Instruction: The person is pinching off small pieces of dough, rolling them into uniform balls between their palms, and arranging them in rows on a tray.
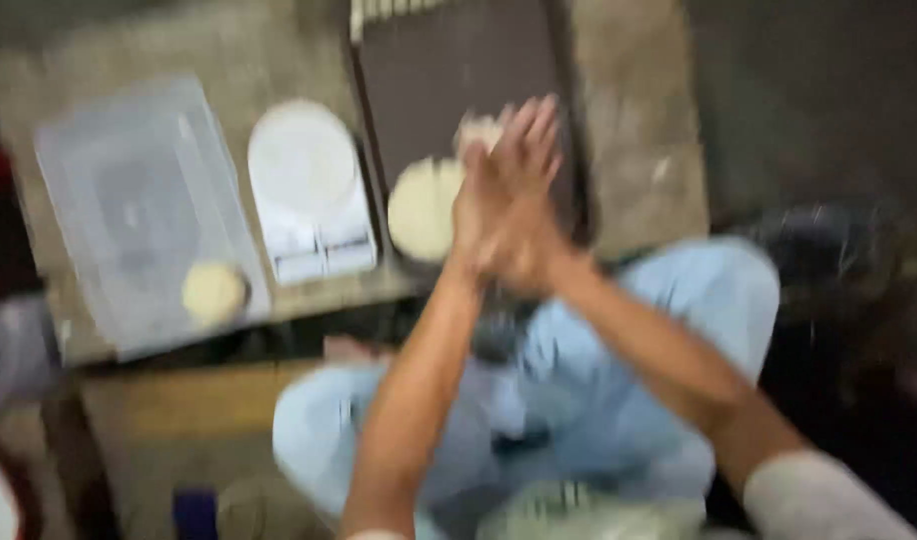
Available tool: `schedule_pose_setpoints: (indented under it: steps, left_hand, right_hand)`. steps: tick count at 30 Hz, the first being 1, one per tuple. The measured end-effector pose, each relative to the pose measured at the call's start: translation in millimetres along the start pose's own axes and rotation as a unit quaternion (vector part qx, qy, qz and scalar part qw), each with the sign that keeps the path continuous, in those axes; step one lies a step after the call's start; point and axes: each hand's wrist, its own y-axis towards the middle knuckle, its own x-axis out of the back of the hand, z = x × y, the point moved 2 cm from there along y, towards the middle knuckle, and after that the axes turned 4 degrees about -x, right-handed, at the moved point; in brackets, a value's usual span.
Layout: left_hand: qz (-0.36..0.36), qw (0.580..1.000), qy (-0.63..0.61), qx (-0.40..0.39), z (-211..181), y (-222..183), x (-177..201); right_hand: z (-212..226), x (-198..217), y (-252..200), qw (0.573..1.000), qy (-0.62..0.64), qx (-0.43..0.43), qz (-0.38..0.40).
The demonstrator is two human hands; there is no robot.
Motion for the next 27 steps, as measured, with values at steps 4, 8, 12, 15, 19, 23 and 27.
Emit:
schedule_pose_setpoints:
  steps: [4, 8, 12, 15, 19, 23, 27]
  left_hand:
    - [-0.009, 1.000, 0.012, -0.017, 16.5, -3.6, 7.8]
    - [0.065, 0.985, 0.122, -0.102, -48.9, -6.5, -85.1]
    - [0.169, 0.839, -0.139, -0.498, 2.6, 13.6, -65.9]
    - [0.043, 0.995, 0.010, -0.088, -14.0, 47.7, 10.9]
    - [-0.027, 0.998, 0.003, -0.054, -3.7, 13.7, -13.7]
    - [-0.008, 0.999, -0.038, 0.006, -47.8, -14.8, -83.5]
    - [-0.047, 0.999, -0.015, 0.005, -52.9, -16.0, -69.9]
  right_hand:
    - [5.2, 25.7, 5.5, 0.985, 0.164, -0.035, -0.039]
    - [-19.0, 8.8, -22.2, 0.997, -0.049, -0.007, -0.053]
    - [-33.5, 18.3, 24.8, 0.999, -0.031, -0.011, -0.040]
    - [-4.9, 18.5, 17.5, 0.999, 0.013, -0.032, 0.011]
    - [-6.8, 20.0, 17.2, 0.998, 0.049, 0.006, 0.049]
    - [0.1, 21.2, 5.7, 0.996, 0.052, 0.031, 0.072]
    - [24.1, 50.9, 15.7, 0.971, 0.214, -0.026, 0.107]
